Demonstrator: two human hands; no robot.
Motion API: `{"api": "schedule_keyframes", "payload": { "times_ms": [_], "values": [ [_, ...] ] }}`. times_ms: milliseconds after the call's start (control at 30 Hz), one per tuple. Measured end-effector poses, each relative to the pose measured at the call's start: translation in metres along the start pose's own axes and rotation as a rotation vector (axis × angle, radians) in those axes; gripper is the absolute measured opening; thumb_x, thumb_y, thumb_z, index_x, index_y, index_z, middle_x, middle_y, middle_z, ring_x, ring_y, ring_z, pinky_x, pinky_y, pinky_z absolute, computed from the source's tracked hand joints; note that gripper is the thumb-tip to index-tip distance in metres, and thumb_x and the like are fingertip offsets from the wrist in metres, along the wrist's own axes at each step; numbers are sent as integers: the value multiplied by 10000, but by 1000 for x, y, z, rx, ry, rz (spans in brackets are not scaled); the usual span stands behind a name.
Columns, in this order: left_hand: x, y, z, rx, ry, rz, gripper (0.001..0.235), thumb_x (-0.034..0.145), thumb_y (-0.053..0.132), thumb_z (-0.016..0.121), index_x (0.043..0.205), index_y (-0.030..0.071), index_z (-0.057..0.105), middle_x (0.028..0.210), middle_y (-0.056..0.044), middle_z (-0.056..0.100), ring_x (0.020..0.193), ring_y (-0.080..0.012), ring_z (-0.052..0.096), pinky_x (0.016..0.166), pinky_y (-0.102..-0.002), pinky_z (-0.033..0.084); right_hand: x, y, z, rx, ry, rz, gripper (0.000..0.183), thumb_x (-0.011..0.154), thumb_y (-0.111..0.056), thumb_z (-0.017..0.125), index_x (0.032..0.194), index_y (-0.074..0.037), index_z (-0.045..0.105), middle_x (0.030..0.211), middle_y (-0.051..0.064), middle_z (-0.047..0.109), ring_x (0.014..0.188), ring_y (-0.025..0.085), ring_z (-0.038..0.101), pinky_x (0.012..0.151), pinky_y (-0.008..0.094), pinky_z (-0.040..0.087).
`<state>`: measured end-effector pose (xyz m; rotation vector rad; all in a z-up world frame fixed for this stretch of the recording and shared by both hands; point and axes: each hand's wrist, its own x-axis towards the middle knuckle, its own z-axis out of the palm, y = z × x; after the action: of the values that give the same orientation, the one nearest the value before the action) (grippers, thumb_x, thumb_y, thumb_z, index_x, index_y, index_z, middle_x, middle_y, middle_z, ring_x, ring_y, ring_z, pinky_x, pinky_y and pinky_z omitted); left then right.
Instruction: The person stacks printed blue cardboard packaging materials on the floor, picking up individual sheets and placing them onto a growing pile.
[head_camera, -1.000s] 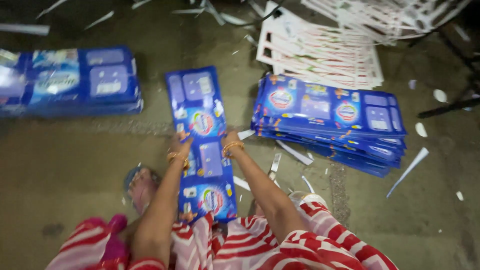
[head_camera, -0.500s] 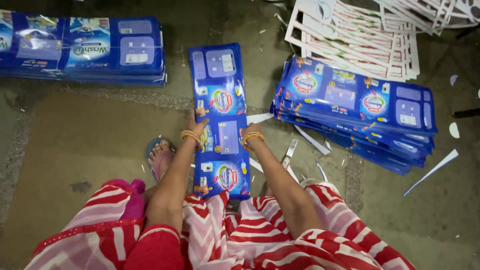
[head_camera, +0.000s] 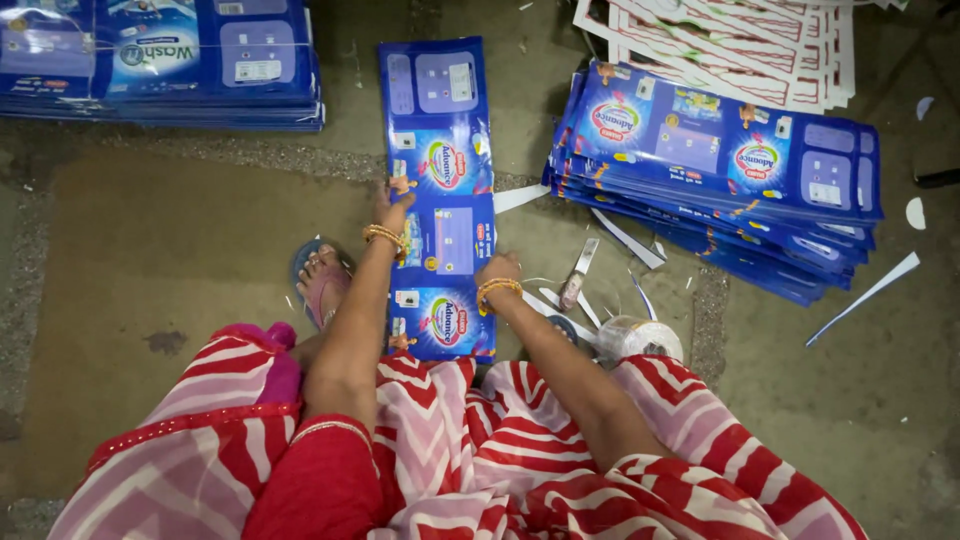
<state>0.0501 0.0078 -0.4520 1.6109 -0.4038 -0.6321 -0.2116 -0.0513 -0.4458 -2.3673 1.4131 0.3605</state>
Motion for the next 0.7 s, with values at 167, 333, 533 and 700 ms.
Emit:
{"api": "schedule_keyframes", "payload": {
  "times_ms": [167,333,533,700],
  "values": [
    [17,-34,7,-174,-17,-29,456,832,70,761,1250,30,582,1219,-116,682,1118,-231,641,1008,-358,487,29,20,-26,-94,-63,-77,341,932,-275,613,930,20,784,991,211,750,1050,363,670,999,423,508],
    [-16,27,31,283,311,5,750,845,168,838,1455,-24,445,1301,-212,600,1196,-350,559,1015,-451,421,67,74,-81,1318,348,450,147,866,-141,613,934,-103,738,744,91,696,562,188,608,482,356,459],
    [0,-15,49,415,318,291,743,813,156,846,1455,-6,510,1288,-208,623,1160,-370,624,1058,-450,465,134,173,-121,2157,610,581,185,905,-24,627,733,-61,570,594,41,548,457,138,486,417,289,388],
    [-4,9,59,329,225,328,732,848,147,794,1491,-28,489,1408,-212,570,1137,-336,621,1056,-452,462,98,114,-185,858,896,213,224,842,-225,744,991,-69,684,947,124,620,870,281,568,769,418,454]
  ]
}}
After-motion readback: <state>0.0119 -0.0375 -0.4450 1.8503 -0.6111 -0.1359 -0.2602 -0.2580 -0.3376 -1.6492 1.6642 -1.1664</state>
